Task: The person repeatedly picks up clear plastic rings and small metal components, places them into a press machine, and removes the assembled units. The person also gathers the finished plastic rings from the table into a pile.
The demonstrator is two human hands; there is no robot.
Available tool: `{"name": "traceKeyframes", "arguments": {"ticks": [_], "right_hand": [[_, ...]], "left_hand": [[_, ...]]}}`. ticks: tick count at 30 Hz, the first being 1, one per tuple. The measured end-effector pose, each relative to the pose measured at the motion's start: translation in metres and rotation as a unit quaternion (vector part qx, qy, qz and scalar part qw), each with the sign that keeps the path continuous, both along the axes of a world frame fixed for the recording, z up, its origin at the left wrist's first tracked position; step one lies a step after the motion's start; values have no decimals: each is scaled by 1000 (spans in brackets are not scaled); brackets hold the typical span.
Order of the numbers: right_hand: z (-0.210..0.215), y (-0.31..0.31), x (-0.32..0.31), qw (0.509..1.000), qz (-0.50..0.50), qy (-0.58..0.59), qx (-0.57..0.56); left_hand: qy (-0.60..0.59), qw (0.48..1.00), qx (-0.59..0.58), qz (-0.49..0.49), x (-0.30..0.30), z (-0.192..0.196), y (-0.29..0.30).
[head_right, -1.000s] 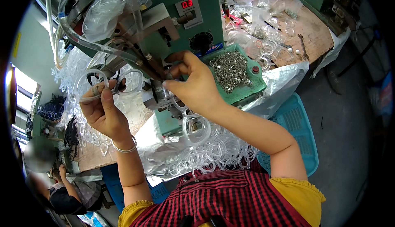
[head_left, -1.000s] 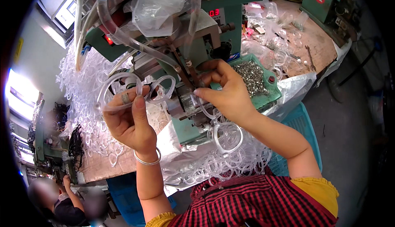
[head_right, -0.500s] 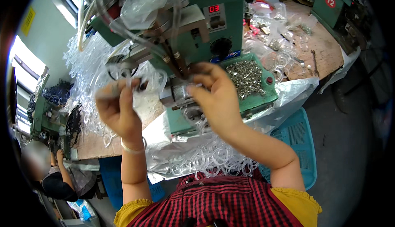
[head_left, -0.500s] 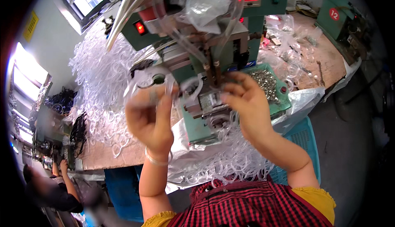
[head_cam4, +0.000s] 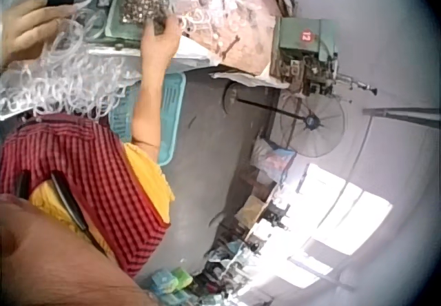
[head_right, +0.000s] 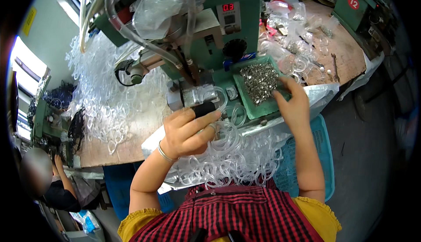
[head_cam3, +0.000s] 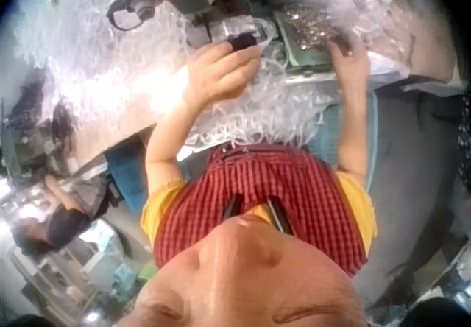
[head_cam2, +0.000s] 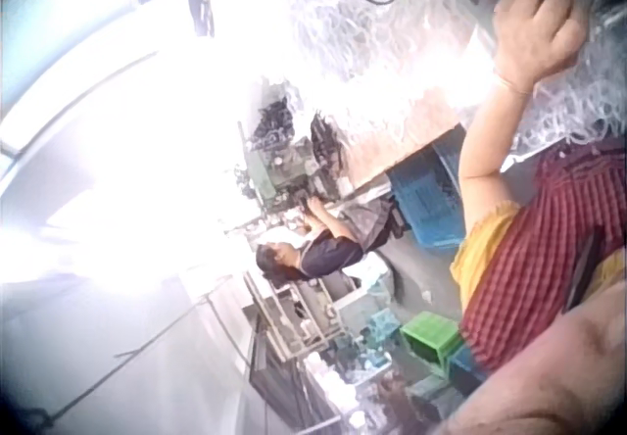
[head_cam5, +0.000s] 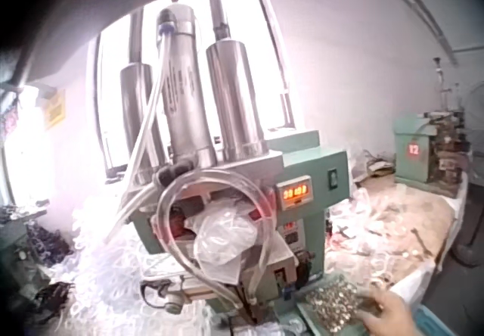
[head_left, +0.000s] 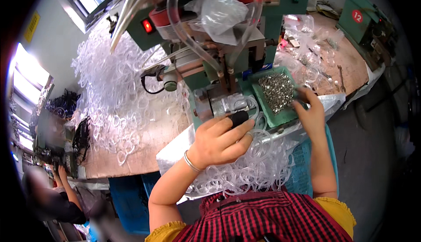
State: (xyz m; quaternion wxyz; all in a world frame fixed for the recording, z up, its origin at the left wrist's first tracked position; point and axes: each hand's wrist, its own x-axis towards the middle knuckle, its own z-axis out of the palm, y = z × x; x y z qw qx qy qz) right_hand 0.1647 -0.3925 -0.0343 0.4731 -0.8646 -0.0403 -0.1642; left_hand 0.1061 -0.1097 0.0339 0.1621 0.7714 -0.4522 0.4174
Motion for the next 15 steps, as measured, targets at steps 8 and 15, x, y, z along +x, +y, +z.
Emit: {"name": "traceKeyframes", "arguments": {"ticks": [8, 15], "right_hand": [[-36, 31, 21, 946, -34, -178, -268], [-19, 47, 16, 948, -36, -196, -250]], "left_hand": [[89, 994, -67, 11, -21, -13, 10], [-20, 863, -102, 494, -113, -54, 141]]}}
